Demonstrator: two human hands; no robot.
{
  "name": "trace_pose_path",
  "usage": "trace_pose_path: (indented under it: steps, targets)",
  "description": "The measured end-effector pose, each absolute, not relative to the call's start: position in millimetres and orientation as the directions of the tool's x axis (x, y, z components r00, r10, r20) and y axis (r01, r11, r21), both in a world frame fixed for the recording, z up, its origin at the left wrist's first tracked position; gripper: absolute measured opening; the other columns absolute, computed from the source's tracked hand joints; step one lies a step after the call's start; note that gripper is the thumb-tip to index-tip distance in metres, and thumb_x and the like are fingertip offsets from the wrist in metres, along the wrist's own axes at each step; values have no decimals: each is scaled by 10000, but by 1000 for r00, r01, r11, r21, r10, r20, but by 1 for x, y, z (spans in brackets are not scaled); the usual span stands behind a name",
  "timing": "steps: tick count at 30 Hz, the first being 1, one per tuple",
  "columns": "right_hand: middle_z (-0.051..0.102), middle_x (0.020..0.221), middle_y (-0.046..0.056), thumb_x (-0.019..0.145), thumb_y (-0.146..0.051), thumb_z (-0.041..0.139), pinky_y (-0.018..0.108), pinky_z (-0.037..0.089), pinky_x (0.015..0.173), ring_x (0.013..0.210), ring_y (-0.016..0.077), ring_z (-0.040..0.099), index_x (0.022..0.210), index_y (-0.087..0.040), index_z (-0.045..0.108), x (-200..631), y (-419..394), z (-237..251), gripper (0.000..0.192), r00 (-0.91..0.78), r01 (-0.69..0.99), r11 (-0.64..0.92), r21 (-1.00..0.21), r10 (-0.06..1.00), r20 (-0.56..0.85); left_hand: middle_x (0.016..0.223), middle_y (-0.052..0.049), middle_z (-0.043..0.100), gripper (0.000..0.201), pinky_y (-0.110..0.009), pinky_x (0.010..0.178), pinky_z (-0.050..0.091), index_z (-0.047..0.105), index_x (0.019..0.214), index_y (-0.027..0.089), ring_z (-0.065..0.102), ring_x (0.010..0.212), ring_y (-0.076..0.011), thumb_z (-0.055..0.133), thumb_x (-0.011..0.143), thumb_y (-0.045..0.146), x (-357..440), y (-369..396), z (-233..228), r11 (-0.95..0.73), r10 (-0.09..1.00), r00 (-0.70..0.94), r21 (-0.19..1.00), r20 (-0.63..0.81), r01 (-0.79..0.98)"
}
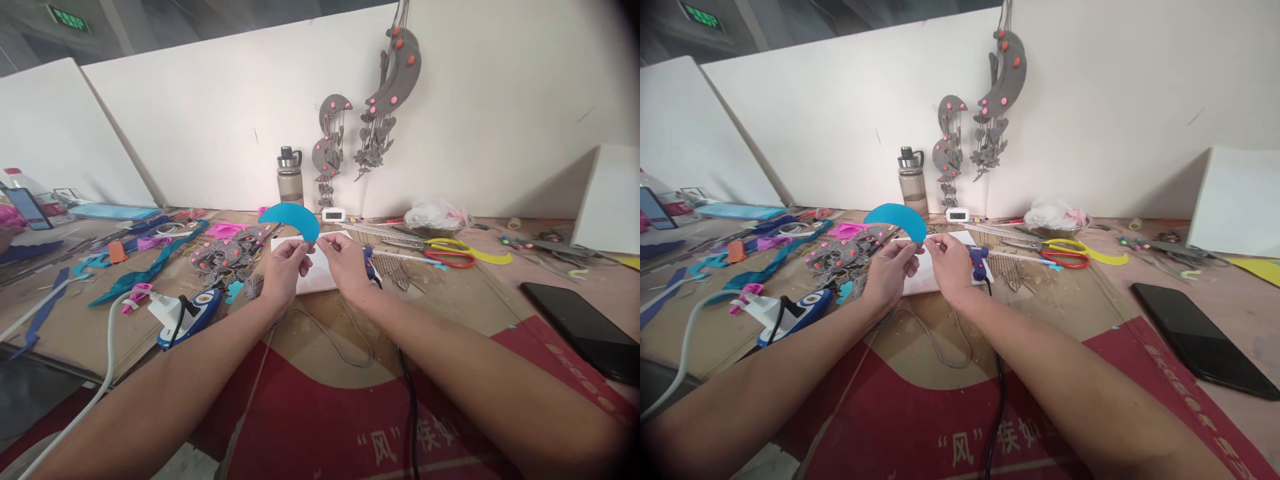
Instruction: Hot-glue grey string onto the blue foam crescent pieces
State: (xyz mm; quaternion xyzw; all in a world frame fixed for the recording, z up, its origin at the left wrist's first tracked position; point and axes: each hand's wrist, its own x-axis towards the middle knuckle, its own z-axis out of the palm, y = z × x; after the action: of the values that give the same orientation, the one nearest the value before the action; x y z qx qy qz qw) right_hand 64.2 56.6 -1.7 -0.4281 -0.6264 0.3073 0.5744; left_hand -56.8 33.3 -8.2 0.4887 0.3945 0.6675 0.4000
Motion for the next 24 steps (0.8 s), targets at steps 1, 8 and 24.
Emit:
trace_pose_path:
  steps: [1, 8, 24]
  targets:
    - [625, 714, 3, 781, -413, 563, 278, 367, 606, 641, 144, 500, 776, -200, 656, 64, 57, -2, 232, 21, 178, 445, -878, 890, 455, 757, -41, 650, 204, -207, 440, 324, 601, 766, 143, 474, 484, -56, 646, 747, 341, -57, 33, -8, -360, 923, -204, 919, 325, -162]
    - [649, 740, 11, 778, -388, 558, 285, 385, 624, 676, 157, 534, 765, -203, 637, 62, 60, -6, 201, 23, 170, 433, -885, 896, 443, 775, -45, 645, 209, -204, 453, 321, 592, 785, 133, 469, 502, -51, 664, 743, 325, -54, 32, -7, -324, 942, -178, 909, 284, -262]
    - [642, 697, 8, 749, -392, 563, 264, 417, 594, 638, 142, 561, 737, -192, 580, 56, 57, -5, 201, -17, -5, 382, -924, 924, 382, 696, 7, 582, 280, -184, 464, 357, 552, 799, 139, 498, 517, -52, 738, 685, 314, -58, 33, -4, -210, 976, -26, 889, 218, -407]
